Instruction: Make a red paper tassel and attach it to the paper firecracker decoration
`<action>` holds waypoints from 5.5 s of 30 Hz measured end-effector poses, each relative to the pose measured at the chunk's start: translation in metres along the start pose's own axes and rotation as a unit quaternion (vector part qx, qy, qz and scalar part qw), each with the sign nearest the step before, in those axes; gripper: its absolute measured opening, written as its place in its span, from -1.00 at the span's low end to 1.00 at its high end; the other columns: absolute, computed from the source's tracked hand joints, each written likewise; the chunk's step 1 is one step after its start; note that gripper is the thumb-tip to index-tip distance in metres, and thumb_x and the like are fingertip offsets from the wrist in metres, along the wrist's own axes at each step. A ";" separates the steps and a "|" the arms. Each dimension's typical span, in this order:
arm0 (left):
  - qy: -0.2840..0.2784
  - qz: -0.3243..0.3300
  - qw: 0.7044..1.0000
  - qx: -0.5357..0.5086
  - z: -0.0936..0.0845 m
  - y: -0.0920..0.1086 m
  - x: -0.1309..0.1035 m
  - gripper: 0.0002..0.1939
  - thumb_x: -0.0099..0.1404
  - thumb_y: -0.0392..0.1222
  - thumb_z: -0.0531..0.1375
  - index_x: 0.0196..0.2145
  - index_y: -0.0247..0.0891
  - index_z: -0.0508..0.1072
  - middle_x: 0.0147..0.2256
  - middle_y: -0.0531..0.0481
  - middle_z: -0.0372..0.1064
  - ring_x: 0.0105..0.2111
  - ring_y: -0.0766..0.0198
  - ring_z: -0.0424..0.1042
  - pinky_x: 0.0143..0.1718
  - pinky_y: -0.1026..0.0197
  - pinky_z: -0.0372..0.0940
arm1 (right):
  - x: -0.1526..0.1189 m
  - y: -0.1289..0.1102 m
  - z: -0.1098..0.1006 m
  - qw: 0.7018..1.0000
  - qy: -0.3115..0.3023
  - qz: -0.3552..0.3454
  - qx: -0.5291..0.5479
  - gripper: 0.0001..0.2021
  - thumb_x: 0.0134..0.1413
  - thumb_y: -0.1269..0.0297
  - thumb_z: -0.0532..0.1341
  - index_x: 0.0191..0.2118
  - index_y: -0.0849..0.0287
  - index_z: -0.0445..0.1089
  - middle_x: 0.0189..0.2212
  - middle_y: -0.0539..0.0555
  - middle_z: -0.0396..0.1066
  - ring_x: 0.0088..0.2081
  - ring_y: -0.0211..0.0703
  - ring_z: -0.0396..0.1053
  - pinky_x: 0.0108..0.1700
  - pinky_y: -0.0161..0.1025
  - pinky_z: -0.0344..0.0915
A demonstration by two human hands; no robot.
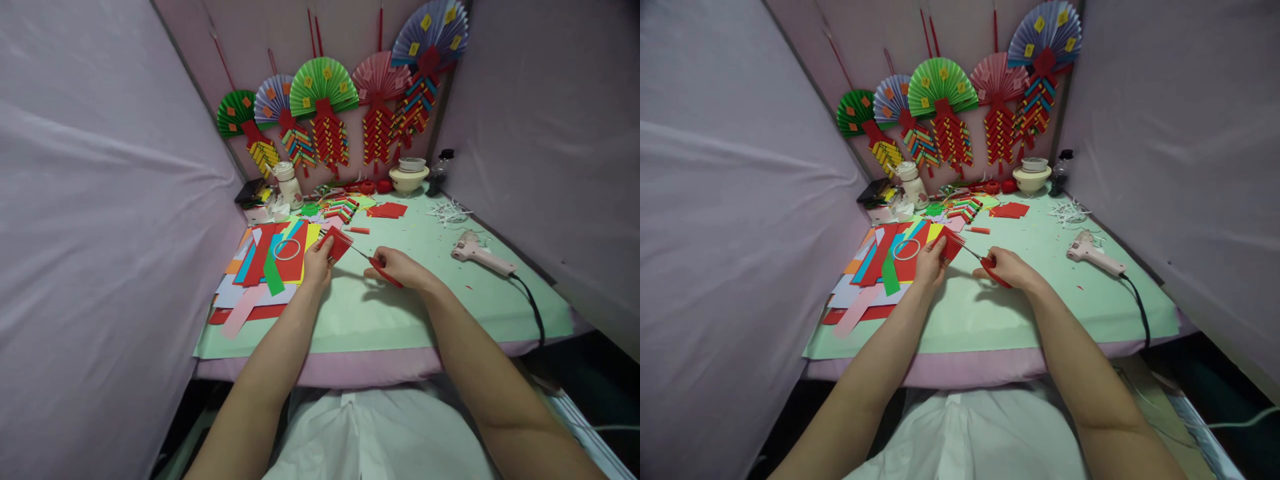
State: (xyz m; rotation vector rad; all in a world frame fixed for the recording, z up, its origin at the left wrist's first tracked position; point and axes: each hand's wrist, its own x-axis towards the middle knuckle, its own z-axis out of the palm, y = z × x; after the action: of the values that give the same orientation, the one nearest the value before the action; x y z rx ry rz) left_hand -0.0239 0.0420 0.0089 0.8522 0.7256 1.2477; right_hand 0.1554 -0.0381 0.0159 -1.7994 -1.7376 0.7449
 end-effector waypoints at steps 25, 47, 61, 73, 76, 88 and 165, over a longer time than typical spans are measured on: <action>-0.040 -0.063 0.997 0.015 0.007 -0.007 -0.008 -0.70 0.03 -0.12 0.35 -0.32 -0.36 0.47 -0.34 -0.09 0.48 -0.38 0.27 0.46 -0.30 0.24 0.34 | 0.003 0.002 0.004 1.000 0.028 0.000 0.013 -0.57 -0.22 -0.12 0.25 -0.51 0.14 0.12 -0.59 -0.07 0.23 -0.54 -0.30 0.11 -0.51 -0.34 0.02; -0.037 -0.082 0.996 -0.010 0.007 -0.009 -0.009 -0.70 0.05 -0.17 0.34 -0.26 -0.36 0.47 -0.28 -0.13 0.48 -0.31 0.23 0.48 -0.22 0.20 0.37 | 0.007 0.009 0.006 0.999 0.041 -0.011 0.012 -0.54 -0.23 -0.16 0.25 -0.53 0.14 0.14 -0.61 -0.07 0.22 -0.55 -0.30 0.08 -0.52 -0.34 -0.01; -0.013 -0.055 0.998 -0.037 0.006 -0.010 -0.006 -0.74 0.02 -0.22 0.35 -0.31 -0.36 0.48 -0.32 -0.10 0.48 -0.35 0.27 0.47 -0.17 0.16 0.36 | -0.001 -0.005 0.002 1.000 -0.011 0.010 0.018 -0.62 -0.18 -0.06 0.21 -0.46 0.16 0.16 -0.57 -0.07 0.24 -0.56 -0.33 0.10 -0.54 -0.35 -0.02; 0.037 -0.010 0.996 -0.083 -0.003 -0.004 0.005 -0.71 0.04 -0.18 0.35 -0.28 -0.35 0.46 -0.30 -0.08 0.47 -0.33 0.29 0.46 -0.18 0.19 0.37 | 0.000 0.002 0.002 0.999 -0.029 0.006 -0.014 -0.61 -0.17 -0.08 0.22 -0.42 0.14 0.17 -0.52 -0.04 0.29 -0.52 -0.29 0.14 -0.52 -0.34 0.01; 0.036 -0.002 0.996 -0.087 -0.003 -0.003 0.005 -0.71 0.04 -0.17 0.35 -0.29 -0.34 0.45 -0.32 -0.08 0.47 -0.33 0.28 0.46 -0.20 0.16 0.37 | 0.000 0.003 0.002 0.999 -0.025 -0.001 -0.023 -0.58 -0.19 -0.10 0.24 -0.41 0.13 0.15 -0.48 -0.02 0.32 -0.49 -0.26 0.19 -0.50 -0.34 0.04; 0.013 -0.007 1.000 -0.020 0.004 -0.004 -0.004 -0.68 0.00 -0.11 0.37 -0.31 -0.33 0.47 -0.32 -0.07 0.47 -0.35 0.29 0.46 -0.22 0.19 0.35 | 0.000 0.001 0.003 1.000 -0.010 -0.004 -0.016 -0.58 -0.20 -0.09 0.25 -0.40 0.13 0.15 -0.47 -0.03 0.32 -0.48 -0.26 0.19 -0.48 -0.33 0.04; -0.017 0.004 0.998 0.063 0.006 0.000 -0.011 -0.62 -0.06 -0.07 0.38 -0.31 -0.36 0.50 -0.31 -0.13 0.45 -0.35 0.23 0.43 -0.29 0.17 0.35 | -0.001 0.003 0.004 1.000 0.003 -0.011 -0.004 -0.62 -0.13 -0.08 0.21 -0.44 0.14 0.16 -0.53 -0.05 0.29 -0.52 -0.28 0.15 -0.50 -0.33 0.03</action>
State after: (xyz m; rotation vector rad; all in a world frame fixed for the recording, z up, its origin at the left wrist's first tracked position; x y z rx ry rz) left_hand -0.0211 0.0305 0.0119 0.9775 0.7810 1.2015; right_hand 0.1547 -0.0390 0.0116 -1.7832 -1.7569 0.7228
